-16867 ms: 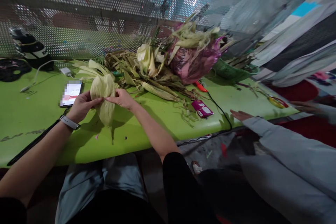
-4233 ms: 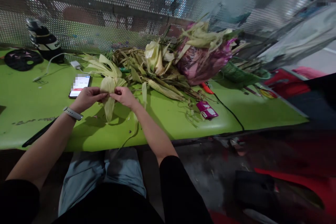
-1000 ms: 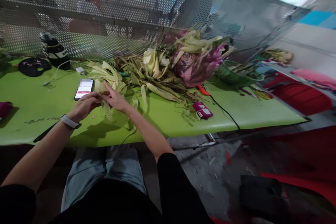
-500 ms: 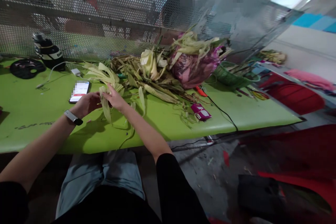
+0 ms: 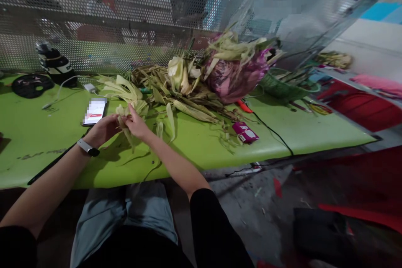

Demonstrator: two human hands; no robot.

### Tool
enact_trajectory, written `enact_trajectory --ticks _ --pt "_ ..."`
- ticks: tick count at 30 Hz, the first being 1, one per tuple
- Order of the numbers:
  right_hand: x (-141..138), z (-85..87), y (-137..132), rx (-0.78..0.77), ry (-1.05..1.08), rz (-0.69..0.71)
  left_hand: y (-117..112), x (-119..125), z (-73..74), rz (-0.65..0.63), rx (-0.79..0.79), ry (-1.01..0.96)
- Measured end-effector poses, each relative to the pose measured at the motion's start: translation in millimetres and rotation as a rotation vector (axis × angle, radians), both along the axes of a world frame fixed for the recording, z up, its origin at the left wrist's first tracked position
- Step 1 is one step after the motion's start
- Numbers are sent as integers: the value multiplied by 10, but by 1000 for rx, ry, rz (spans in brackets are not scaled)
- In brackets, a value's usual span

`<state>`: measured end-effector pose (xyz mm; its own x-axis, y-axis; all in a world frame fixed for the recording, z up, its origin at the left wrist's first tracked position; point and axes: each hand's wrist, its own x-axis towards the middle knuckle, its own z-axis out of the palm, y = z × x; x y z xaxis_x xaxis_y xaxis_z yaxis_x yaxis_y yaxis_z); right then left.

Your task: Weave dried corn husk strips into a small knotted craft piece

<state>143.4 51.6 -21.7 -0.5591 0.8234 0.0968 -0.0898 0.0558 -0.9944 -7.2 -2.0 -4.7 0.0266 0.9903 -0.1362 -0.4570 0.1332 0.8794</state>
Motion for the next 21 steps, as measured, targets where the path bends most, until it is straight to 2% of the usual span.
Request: enact_trajectory --ticks 9,15,21 --pt "23 36 -118 196 -24 -17 -1 61 -93 195 99 -41" --pt "66 117 -227 320 -65 -47 -19 81 -38 213 100 -92" --pt "44 128 -270 355 -73 -163 -38 93 -4 181 139 -116"
